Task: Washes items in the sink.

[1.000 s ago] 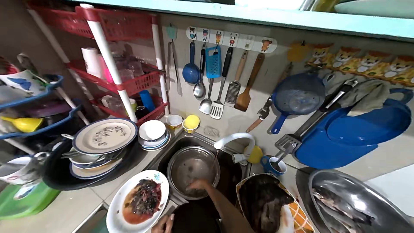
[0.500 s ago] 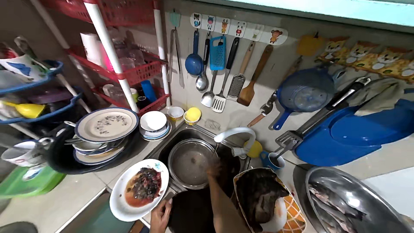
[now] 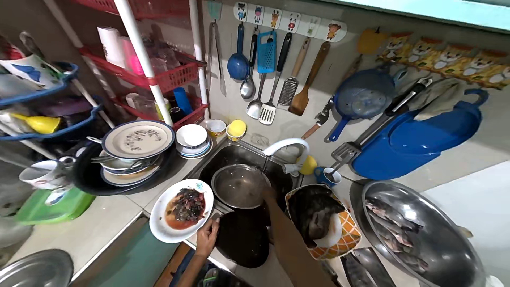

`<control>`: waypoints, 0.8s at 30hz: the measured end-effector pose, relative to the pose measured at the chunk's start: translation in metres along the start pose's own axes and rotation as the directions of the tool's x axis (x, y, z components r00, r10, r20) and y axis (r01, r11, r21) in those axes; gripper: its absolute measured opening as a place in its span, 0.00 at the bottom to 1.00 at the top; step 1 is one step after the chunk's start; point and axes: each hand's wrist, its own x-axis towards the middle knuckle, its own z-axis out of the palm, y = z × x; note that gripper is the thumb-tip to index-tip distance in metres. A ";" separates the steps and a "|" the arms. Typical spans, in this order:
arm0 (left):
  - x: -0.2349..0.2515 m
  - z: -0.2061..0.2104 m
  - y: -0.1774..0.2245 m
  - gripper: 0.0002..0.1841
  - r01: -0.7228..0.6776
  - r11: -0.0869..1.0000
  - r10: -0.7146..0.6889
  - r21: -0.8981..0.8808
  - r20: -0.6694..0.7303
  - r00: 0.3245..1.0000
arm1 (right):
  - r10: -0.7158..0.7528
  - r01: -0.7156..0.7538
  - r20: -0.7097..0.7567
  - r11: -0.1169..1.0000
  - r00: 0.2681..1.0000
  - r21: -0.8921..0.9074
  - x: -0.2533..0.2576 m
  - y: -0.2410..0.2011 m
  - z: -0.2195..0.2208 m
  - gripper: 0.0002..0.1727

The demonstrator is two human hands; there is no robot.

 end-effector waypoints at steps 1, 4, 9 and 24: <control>0.001 -0.001 0.001 0.20 0.012 1.000 -0.012 -0.005 0.016 1.000 | -0.014 0.013 -0.051 1.000 0.999 -0.021 -0.009 -0.006 -0.007 0.28; 0.002 -0.003 0.003 0.20 0.030 0.999 -0.029 -0.019 0.052 0.998 | -0.124 0.108 -0.121 0.986 0.985 -0.127 -0.003 -0.031 -0.028 0.25; 0.013 -0.008 0.021 0.22 0.161 0.984 -0.147 -0.075 0.168 0.975 | -0.191 0.233 -0.165 0.924 0.968 0.302 0.028 -0.078 -0.063 0.29; 0.159 0.132 0.155 0.27 0.624 0.620 -0.206 -0.476 0.669 0.714 | -0.198 0.404 -0.373 0.660 0.907 0.633 -0.064 -0.071 -0.047 0.24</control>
